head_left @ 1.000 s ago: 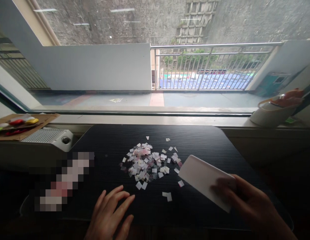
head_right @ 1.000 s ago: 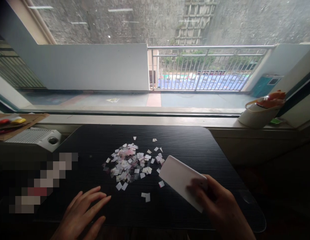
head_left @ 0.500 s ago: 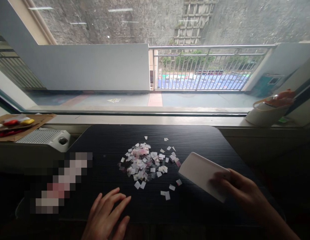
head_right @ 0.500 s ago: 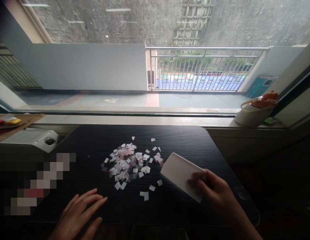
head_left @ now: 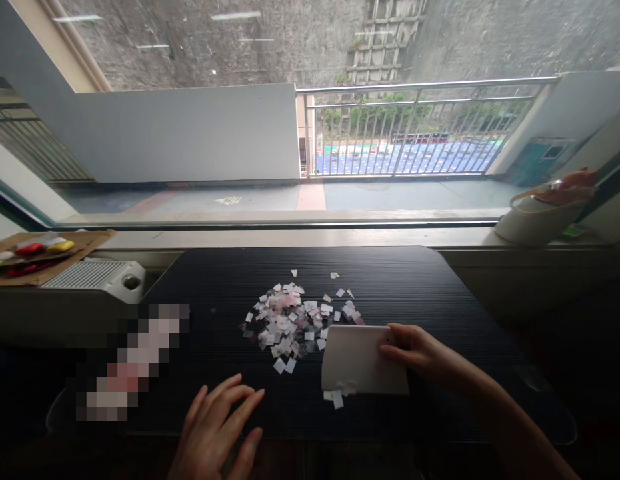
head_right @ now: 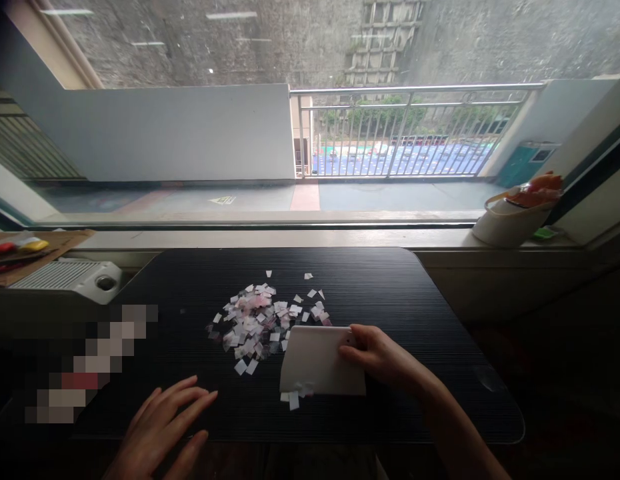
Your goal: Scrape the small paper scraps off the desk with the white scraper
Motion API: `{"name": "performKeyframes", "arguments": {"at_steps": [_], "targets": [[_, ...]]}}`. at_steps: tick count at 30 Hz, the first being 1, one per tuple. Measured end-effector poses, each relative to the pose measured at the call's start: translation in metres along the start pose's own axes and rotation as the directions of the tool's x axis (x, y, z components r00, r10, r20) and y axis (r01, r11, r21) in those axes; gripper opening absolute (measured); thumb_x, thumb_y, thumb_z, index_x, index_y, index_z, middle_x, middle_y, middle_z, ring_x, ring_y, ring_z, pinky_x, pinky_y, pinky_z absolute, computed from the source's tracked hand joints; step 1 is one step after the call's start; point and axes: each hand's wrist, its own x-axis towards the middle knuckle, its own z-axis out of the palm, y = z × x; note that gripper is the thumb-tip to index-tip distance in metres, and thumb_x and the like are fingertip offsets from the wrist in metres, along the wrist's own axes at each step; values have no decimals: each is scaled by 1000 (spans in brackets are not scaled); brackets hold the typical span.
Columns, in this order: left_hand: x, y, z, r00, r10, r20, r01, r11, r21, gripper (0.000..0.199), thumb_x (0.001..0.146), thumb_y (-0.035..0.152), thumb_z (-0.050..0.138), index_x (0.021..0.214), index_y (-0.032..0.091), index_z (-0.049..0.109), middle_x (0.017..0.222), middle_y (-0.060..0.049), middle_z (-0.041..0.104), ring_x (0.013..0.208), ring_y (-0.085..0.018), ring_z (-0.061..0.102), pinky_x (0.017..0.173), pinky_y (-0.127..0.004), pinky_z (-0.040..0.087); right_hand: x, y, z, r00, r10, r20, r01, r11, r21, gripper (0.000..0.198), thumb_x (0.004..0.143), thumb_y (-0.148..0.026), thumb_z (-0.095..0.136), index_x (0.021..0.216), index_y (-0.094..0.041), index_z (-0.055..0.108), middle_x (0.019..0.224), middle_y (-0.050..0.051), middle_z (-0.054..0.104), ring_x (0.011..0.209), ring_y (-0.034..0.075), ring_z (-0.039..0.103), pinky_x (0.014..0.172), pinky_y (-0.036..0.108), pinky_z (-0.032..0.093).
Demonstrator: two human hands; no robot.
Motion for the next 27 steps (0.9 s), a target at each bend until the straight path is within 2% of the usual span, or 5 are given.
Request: {"name": "performKeyframes", "arguments": {"at_steps": [7, 17, 20, 24, 27], "targets": [[-4, 0, -1, 1000, -23, 21, 23, 1000, -10, 39, 87, 30, 52, 126, 28, 50, 114, -4, 65, 115, -23, 57, 99, -44, 41, -5, -6, 6, 990, 12, 143, -11, 1000, -8, 26, 79, -40, 62, 74, -16, 53, 68, -2, 52, 63, 13, 46, 55, 24, 35], [-4, -4, -1, 998, -44, 37, 44, 999, -26, 40, 87, 30, 52, 127, 29, 49, 115, -4, 64, 117, -23, 56, 100, -45, 40, -17, 1, 10, 985, 3, 175, -22, 994, 108, 32, 80, -45, 63, 76, -14, 55, 71, -1, 54, 66, 14, 48, 59, 24, 38], [-4, -3, -3, 998, -48, 38, 49, 998, -32, 41, 86, 30, 52, 127, 29, 49, 115, -4, 64, 117, -23, 56, 100, -44, 39, -30, -1, 11, 989, -3, 145, -11, 996, 94, 32, 81, -46, 62, 74, -15, 54, 69, -2, 52, 64, 12, 46, 57, 22, 38], [-3, 1, -1, 996, -82, 30, 83, 994, -65, 38, 88, 29, 50, 126, 29, 50, 115, -3, 63, 118, -23, 54, 102, -44, 35, -48, -8, 16, 999, -11, 47, 12, 1000, -12, 33, 84, -47, 57, 75, -15, 57, 63, -3, 48, 58, 11, 42, 51, 21, 33], [-1, 4, 2, 996, -82, -34, 79, 994, -79, 36, 88, 30, 48, 124, 28, 52, 114, -3, 64, 118, -21, 53, 105, -41, 31, -60, -15, 21, 998, -58, 1, 57, 989, -133, 33, 85, -46, 55, 78, -15, 64, 62, -1, 56, 58, 13, 49, 52, 23, 36]]}}
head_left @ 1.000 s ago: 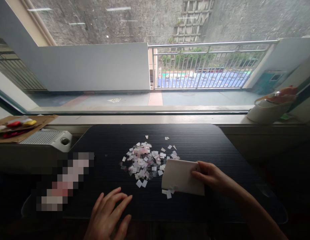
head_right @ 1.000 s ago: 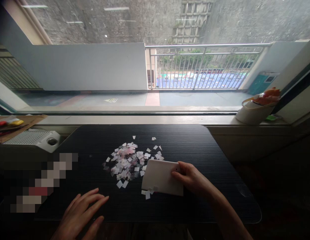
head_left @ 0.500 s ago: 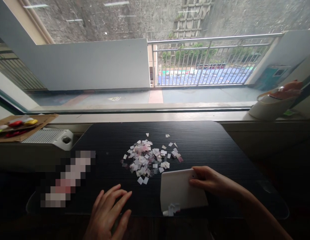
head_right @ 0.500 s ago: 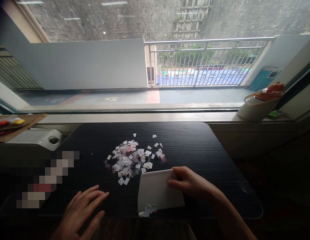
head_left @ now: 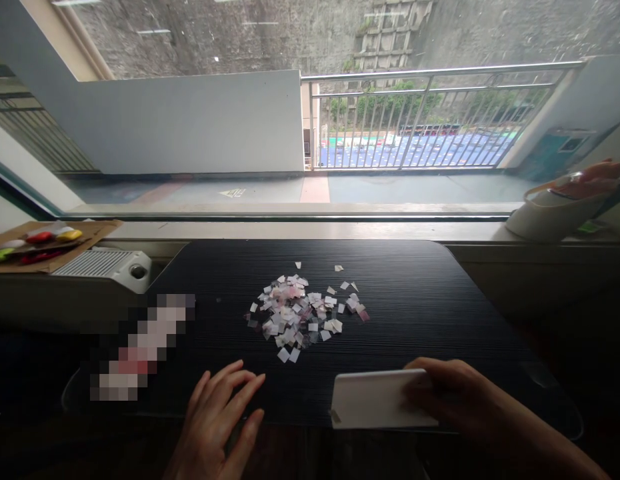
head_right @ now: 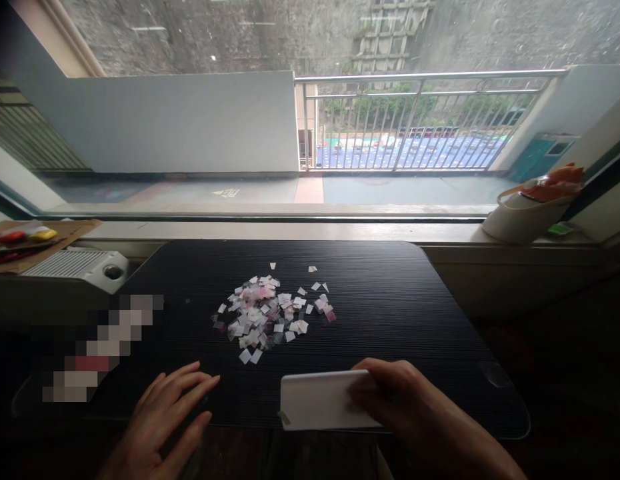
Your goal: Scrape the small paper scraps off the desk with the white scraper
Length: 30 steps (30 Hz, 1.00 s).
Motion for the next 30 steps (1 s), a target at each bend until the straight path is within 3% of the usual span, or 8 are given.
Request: {"name": "performKeyframes", "arguments": {"at_steps": [7, 11, 14, 20, 25, 30], "targets": [[4, 1, -6, 1000, 14, 3, -14, 999, 36, 36, 86, 28, 53, 122, 28, 54, 109, -2, 66, 111, -22, 59, 99, -40, 39, -12, -9, 5, 983, -134, -124, 107, 973, -205, 29, 86, -41, 54, 79, -18, 71, 61, 0, 64, 55, 14, 56, 52, 23, 40], [7, 4, -8, 1000, -6, -14, 7, 999, 43, 35, 85, 29, 54, 119, 28, 57, 106, -3, 68, 108, -23, 62, 96, -42, 44, 12, -15, 15, 938, -268, -219, 230, 955, -185, 28, 89, -40, 54, 87, -18, 71, 65, 1, 67, 57, 14, 59, 56, 22, 44], [5, 4, -9, 999, -29, -17, 30, 998, 54, 33, 85, 30, 54, 118, 28, 58, 106, -4, 68, 109, -23, 62, 97, -43, 45, 36, -20, 24, 911, -358, -205, 323, 928, -187, 24, 90, -36, 54, 91, -18, 69, 75, 3, 70, 64, 16, 62, 61, 23, 46], [-7, -2, -11, 996, -72, 52, 69, 996, 63, 39, 84, 28, 56, 123, 30, 55, 112, -3, 67, 114, -23, 59, 101, -44, 43, 49, -32, 24, 937, -307, -164, 272, 940, -205, 22, 88, -37, 55, 87, -20, 69, 74, 3, 72, 63, 18, 63, 57, 24, 44], [-8, -2, -9, 996, -84, 41, 83, 996, 40, 37, 85, 28, 56, 122, 29, 56, 112, -4, 67, 114, -24, 59, 101, -46, 43, 59, -44, 28, 946, -313, -81, 292, 935, -202, 24, 91, -37, 51, 94, -19, 68, 84, 4, 73, 73, 20, 65, 65, 25, 46], [-8, -1, -9, 995, -88, 39, 86, 995, 41, 38, 85, 28, 55, 122, 29, 56, 112, -4, 67, 115, -24, 59, 101, -45, 43, 51, -29, 17, 970, -240, -34, 226, 947, -228, 27, 90, -41, 51, 86, -19, 68, 72, 3, 69, 62, 17, 59, 55, 24, 42]]}}
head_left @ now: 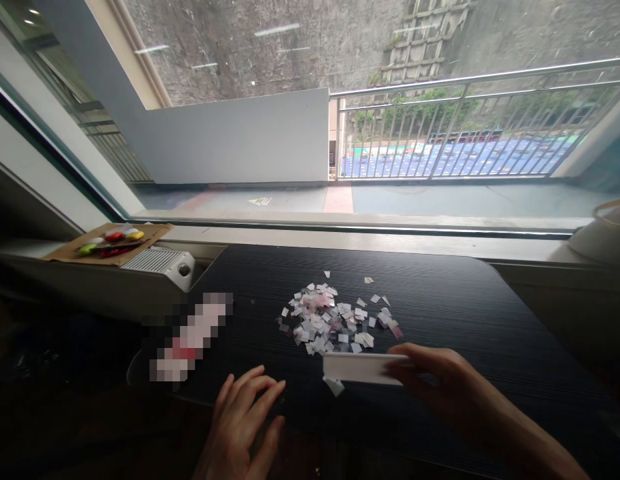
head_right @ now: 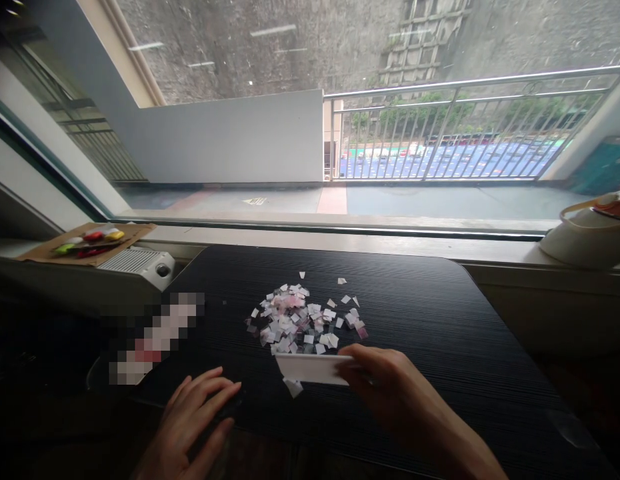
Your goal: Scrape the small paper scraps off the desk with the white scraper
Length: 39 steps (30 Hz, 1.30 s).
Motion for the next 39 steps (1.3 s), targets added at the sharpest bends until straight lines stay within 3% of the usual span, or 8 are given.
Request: {"name": "performKeyframes", "arguments": {"at_steps": [3, 6, 11, 16, 22, 30, 36, 39], "targets": [[0, -1, 0, 1000, 14, 10, -14, 1000, 15, 38, 84, 29, 56, 121, 30, 56, 110, -3, 68, 112, -23, 60, 99, -43, 45, -29, 15, -17, 993, 92, -80, -92, 996, -2, 26, 83, -42, 57, 76, -20, 69, 61, 1, 65, 56, 17, 57, 52, 26, 39], [1, -2, 3, 1000, 24, 0, -24, 1000, 11, 37, 85, 29, 54, 121, 30, 56, 110, -3, 68, 111, -22, 61, 98, -42, 45, -52, 25, -31, 966, 215, -142, -201, 974, 109, 27, 76, -47, 65, 73, -21, 69, 61, 2, 66, 59, 19, 60, 56, 27, 43], [3, -4, 7, 998, 68, 9, -68, 998, 2, 40, 84, 30, 55, 124, 31, 54, 112, -3, 67, 113, -24, 60, 98, -44, 45, -52, 44, -37, 916, 369, -157, -304, 894, 329, 38, 74, -56, 65, 76, -18, 65, 70, 5, 68, 64, 21, 61, 56, 29, 46], [0, -9, 8, 997, 83, 4, -83, 997, 6, 40, 84, 31, 54, 125, 31, 53, 113, -3, 67, 112, -24, 61, 98, -44, 45, -36, 60, -33, 943, 333, -22, -304, 885, 352, 38, 77, -54, 63, 75, -16, 59, 71, 2, 63, 67, 18, 58, 58, 28, 46], [-2, -10, 7, 997, 72, 10, -72, 997, 12, 39, 85, 32, 53, 124, 31, 54, 113, -3, 67, 112, -24, 61, 98, -44, 45, -29, 52, -20, 956, 276, 98, -293, 899, 325, 32, 79, -45, 64, 70, -16, 55, 66, -2, 55, 62, 13, 49, 53, 22, 39], [-4, -11, 5, 998, 64, 15, -65, 998, 13, 39, 86, 31, 52, 125, 31, 52, 113, -4, 67, 113, -24, 60, 98, -46, 45, -33, 43, -15, 950, 207, 234, -293, 850, 437, 35, 81, -49, 62, 75, -15, 55, 69, -2, 52, 63, 12, 46, 57, 23, 37], [-3, -9, 5, 999, 43, 18, -44, 999, 9, 39, 86, 30, 52, 125, 32, 55, 114, -3, 67, 113, -24, 60, 99, -45, 44, -56, 35, -17, 956, 263, 132, -292, 907, 304, 35, 81, -49, 60, 69, -17, 55, 63, -3, 49, 59, 12, 45, 51, 21, 35], [-2, -10, 7, 998, 60, -8, -60, 998, 1, 39, 84, 32, 53, 123, 33, 56, 112, -2, 68, 110, -23, 62, 96, -42, 47, -61, 37, -21, 949, 302, -91, -275, 935, 225, 36, 79, -53, 61, 72, -18, 61, 60, -1, 56, 57, 14, 51, 51, 23, 39]]}}
